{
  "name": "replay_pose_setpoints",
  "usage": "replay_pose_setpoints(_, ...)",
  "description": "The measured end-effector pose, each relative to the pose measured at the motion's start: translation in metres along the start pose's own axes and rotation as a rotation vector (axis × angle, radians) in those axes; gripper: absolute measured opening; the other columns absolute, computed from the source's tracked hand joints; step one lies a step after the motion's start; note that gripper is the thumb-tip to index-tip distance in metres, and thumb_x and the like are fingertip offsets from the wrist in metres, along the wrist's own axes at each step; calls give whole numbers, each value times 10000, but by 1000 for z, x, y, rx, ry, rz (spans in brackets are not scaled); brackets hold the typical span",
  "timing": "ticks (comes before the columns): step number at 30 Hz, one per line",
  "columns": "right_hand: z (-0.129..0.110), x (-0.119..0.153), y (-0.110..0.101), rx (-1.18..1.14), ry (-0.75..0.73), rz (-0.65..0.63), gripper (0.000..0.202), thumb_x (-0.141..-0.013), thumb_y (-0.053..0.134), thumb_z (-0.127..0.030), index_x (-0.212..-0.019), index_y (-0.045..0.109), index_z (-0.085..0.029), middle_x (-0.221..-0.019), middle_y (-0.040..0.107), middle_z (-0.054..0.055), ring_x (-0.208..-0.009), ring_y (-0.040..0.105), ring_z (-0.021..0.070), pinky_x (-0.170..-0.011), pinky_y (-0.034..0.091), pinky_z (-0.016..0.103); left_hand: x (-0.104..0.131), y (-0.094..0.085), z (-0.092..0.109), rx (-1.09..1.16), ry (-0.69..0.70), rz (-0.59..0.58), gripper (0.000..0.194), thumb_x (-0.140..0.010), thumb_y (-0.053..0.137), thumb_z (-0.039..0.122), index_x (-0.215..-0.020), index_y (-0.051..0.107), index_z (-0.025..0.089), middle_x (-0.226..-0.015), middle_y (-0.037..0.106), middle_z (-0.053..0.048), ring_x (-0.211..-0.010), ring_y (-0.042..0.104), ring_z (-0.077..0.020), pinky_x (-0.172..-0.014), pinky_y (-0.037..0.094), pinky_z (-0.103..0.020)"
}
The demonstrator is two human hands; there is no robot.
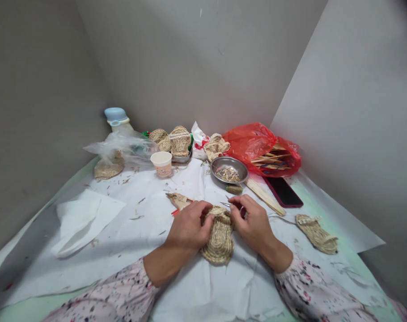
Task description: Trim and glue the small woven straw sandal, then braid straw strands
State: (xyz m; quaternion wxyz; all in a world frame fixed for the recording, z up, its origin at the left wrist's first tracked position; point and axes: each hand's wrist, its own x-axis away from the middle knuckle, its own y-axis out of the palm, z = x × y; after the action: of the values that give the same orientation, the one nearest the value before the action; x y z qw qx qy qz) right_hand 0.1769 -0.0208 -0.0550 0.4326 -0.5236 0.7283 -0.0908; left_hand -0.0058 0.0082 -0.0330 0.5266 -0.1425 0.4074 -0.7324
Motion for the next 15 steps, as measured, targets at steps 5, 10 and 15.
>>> replay_pose_setpoints(5,-1,1,1,-22,-60,-70,95,-855,555,-159,-861,647,-180,-799,623,38,-712,574,160,-637,447,277,0,-1,1,16,-11,-6,152,-848,532,222,-945,641,180,-890,686,-62,-805,621,-197,-696,473,-311)
replay_pose_setpoints(10,-2,2,4,-47,-81,-93,116,-873,550,-165,-874,665,-182,-798,619,39,-727,578,162,-671,453,281,-1,-2,2,25,-14,-9,140,-843,551,256,-934,631,185,-864,661,-51,-782,602,-193,-691,463,-308)
replay_pose_setpoints(15,-4,1,4,-80,-49,-72,135,-888,541,-194,-889,676,-185,-810,629,43,-744,589,165,-665,458,275,-1,1,4,-34,-4,19,121,-845,561,303,-875,623,205,-861,616,-42,-780,581,-190,-702,455,-307)
